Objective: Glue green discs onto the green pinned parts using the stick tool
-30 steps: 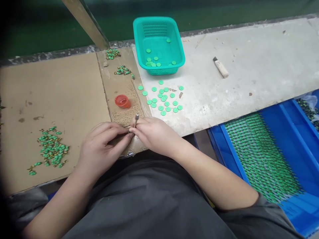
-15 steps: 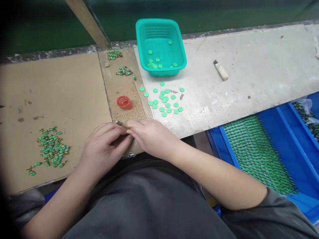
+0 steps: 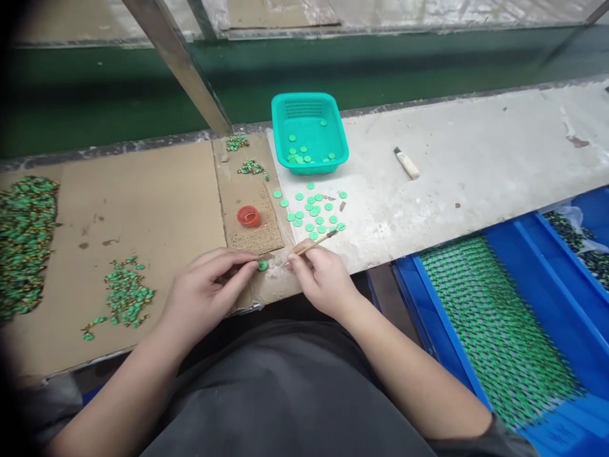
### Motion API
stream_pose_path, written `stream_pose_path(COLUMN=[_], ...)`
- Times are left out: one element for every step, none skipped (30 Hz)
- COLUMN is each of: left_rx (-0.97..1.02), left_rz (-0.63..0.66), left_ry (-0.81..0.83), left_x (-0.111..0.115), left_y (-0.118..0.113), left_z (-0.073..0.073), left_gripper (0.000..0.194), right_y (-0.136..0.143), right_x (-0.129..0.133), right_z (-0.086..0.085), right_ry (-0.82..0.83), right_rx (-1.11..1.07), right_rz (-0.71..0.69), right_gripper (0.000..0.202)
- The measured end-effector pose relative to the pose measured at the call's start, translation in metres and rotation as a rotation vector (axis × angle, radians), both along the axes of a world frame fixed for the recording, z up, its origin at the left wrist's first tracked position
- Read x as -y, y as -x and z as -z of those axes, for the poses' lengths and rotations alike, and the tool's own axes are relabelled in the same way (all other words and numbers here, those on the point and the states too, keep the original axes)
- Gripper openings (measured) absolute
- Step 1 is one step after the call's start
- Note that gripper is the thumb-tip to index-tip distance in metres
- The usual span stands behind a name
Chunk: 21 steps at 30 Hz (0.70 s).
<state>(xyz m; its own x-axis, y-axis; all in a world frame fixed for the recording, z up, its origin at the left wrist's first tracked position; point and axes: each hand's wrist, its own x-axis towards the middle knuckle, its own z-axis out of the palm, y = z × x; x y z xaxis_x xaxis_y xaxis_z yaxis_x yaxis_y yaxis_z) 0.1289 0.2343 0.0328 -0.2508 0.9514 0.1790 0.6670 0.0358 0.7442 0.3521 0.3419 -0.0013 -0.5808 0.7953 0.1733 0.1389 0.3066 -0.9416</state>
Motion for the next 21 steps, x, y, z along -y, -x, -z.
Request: stream_pose_path(left_rx=[0.075, 0.172, 0.281, 0.384, 0.465, 0.517, 0.543, 0.548, 0.542, 0.530, 0.516, 0.504, 0.495, 0.490, 0.486, 0.477, 0.460, 0.434, 0.403, 0.366, 0.316], left_rz=[-0.024, -0.050, -0.066, -0.063, -0.045, -0.021, 0.002, 0.021, 0.039, 0.052, 0.062, 0.070, 0.078, 0.086, 0.096, 0.110, 0.123, 0.133, 0.141, 0.143, 0.144], left_ry=[0.021, 0.048, 0.078, 0.103, 0.119, 0.125, 0.123, 0.117, 0.110, 0.101, 0.092, 0.083, 0.077, 0.074, 0.074, 0.075, 0.075, 0.071, 0.068, 0.063, 0.054], left_x=[-0.002, -0.003, -0.003, -0.003, -0.003, -0.003, -0.002, -0.002, -0.002, -0.002, -0.002, -0.002, -0.002, -0.003, -0.003, -0.004, -0.006, -0.010, -0.015, -0.024, -0.037], left_y=[0.000, 0.000, 0.001, 0.003, 0.004, 0.005, 0.006, 0.006, 0.006, 0.006, 0.005, 0.004, 0.004, 0.003, 0.002, 0.000, -0.001, -0.003, -0.005, -0.007, -0.010], left_z=[-0.004, -0.010, -0.018, -0.026, -0.036, -0.045, -0.055, -0.063, -0.071, -0.078, -0.083, -0.088, -0.092, -0.095, -0.098, -0.100, -0.101, -0.100, -0.099, -0.096, -0.092], left_gripper=[0.020, 0.021, 0.023, 0.025, 0.029, 0.032, 0.035, 0.037, 0.037, 0.037, 0.036, 0.034, 0.032, 0.031, 0.029, 0.028, 0.026, 0.025, 0.024, 0.023, 0.023], right_y=[0.000, 0.000, 0.000, 0.000, -0.001, -0.001, -0.001, -0.001, -0.001, -0.001, 0.000, 0.001, 0.002, 0.003, 0.003, 0.002, 0.000, -0.004, -0.010, -0.017, -0.024], right_x=[0.000, 0.001, 0.001, 0.001, 0.002, 0.002, 0.003, 0.003, 0.003, 0.003, 0.003, 0.003, 0.003, 0.003, 0.003, 0.004, 0.005, 0.006, 0.008, 0.009, 0.011], right_z=[0.001, 0.001, 0.001, 0.001, 0.001, 0.000, 0.001, 0.001, 0.002, 0.003, 0.004, 0.005, 0.006, 0.006, 0.006, 0.005, 0.003, 0.000, -0.003, -0.006, -0.010], right_ry=[-0.001, 0.000, 0.004, 0.008, 0.012, 0.014, 0.015, 0.016, 0.016, 0.016, 0.016, 0.017, 0.017, 0.017, 0.015, 0.008, -0.002, -0.017, -0.033, -0.045, -0.055], right_rx=[-0.010, -0.018, -0.022, -0.024, -0.023, -0.021, -0.019, -0.017, -0.017, -0.017, -0.019, -0.023, -0.029, -0.036, -0.043, -0.053, -0.060, -0.064, -0.064, -0.060, -0.057], right_rz=[0.005, 0.013, 0.020, 0.023, 0.022, 0.019, 0.014, 0.010, 0.007, 0.003, -0.001, -0.007, -0.013, -0.019, -0.025, -0.026, -0.024, -0.018, -0.009, -0.001, 0.007], right_gripper=[0.024, 0.025, 0.025, 0.026, 0.027, 0.028, 0.029, 0.030, 0.031, 0.031, 0.032, 0.031, 0.031, 0.030, 0.030, 0.029, 0.028, 0.027, 0.026, 0.024, 0.023])
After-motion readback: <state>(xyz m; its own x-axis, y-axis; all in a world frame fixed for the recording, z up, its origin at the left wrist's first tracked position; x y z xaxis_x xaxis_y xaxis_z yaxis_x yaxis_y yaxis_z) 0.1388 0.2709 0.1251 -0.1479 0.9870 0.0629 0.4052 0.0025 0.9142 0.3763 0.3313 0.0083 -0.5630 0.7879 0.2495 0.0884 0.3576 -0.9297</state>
